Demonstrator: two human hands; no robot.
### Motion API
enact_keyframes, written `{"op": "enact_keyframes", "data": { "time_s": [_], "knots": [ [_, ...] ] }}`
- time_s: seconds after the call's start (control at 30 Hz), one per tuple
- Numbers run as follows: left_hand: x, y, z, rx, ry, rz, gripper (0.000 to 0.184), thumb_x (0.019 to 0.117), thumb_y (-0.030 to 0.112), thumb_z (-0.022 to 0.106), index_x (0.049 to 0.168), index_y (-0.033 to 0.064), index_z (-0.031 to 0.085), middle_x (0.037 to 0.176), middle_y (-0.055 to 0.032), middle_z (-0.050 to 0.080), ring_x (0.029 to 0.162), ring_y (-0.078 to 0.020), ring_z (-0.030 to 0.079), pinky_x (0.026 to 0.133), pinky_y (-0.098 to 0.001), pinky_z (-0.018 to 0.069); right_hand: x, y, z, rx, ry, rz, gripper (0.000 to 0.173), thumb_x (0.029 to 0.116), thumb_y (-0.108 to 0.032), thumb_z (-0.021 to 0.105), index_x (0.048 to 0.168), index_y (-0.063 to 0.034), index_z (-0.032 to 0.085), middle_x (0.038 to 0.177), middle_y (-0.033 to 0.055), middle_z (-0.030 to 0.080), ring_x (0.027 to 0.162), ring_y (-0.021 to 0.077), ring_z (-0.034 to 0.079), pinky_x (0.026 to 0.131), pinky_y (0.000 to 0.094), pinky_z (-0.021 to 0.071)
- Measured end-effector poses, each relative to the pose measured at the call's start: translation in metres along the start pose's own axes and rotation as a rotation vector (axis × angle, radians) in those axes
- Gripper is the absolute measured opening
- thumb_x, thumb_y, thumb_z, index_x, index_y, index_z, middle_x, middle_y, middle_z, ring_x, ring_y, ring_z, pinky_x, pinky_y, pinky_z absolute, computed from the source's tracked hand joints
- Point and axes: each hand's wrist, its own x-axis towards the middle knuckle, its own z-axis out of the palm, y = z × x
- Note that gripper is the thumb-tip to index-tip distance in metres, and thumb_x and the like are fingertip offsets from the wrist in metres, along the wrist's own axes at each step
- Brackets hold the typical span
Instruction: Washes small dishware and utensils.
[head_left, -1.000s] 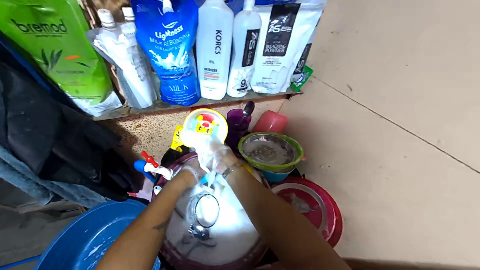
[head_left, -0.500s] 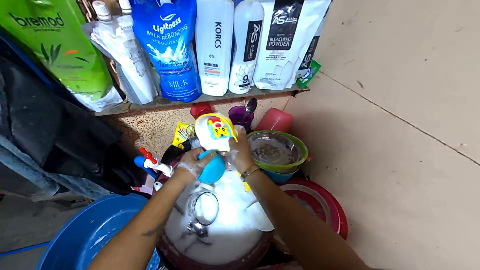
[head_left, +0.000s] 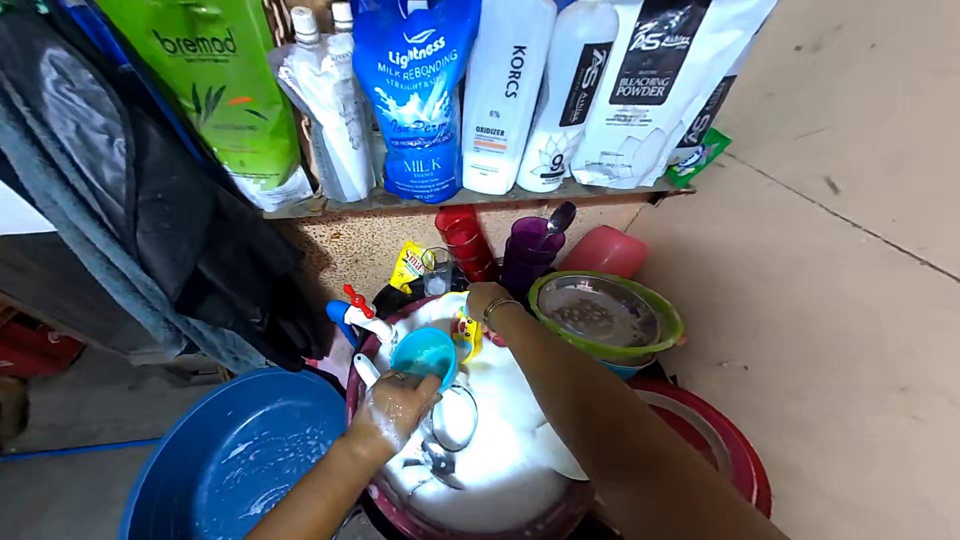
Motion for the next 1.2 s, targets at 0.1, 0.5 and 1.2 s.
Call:
{"op": "enact_keyframes", "data": {
  "time_s": [0.1,0.5,1.2],
  "knots": [
    [0.001,-0.007,-0.005,0.016,-0.082,0.003,0.03,0.1048,0.034,0.053,0.101,0.009,0.07,0.086,-0.0089,0.073,0.085,-0.0279,0.073,0.082,-0.048,0.058,0.001,-0.007,-0.011,-0.12,-0.143,0.007,0.032,0.1041,-0.011,0.051,0.123,0.0118,0.063,0.138,0.0279,0.059,0.133,0.0396,0.055,0.107,0.0578,0.044],
    [0.038,-0.013,-0.002,-0.073,-0.837,-0.48,0.059,0.1098,0.042,0.038,0.159,0.0097,0.033,0.166,-0.0104,0.034,0.154,-0.0307,0.029,0.124,-0.0559,0.0225,0.019,-0.004,0.1,-0.001,0.292,-0.345,0.064,0.1079,-0.029,0.046,0.164,-0.0096,0.023,0.168,0.0201,0.026,0.156,0.0424,0.019,0.124,0.0659,0.0124],
    [0.054,-0.027,0.021,-0.112,-0.785,-0.482,0.035,0.1037,0.02,0.053,0.135,0.0078,0.064,0.129,-0.0199,0.066,0.124,-0.0394,0.061,0.106,-0.0586,0.046,-0.037,0.041,0.094,0.452,0.089,-0.397,0.038,0.108,-0.026,0.047,0.134,-0.0054,0.066,0.126,0.0187,0.069,0.121,0.0323,0.064,0.109,0.053,0.0456]
  ]
}}
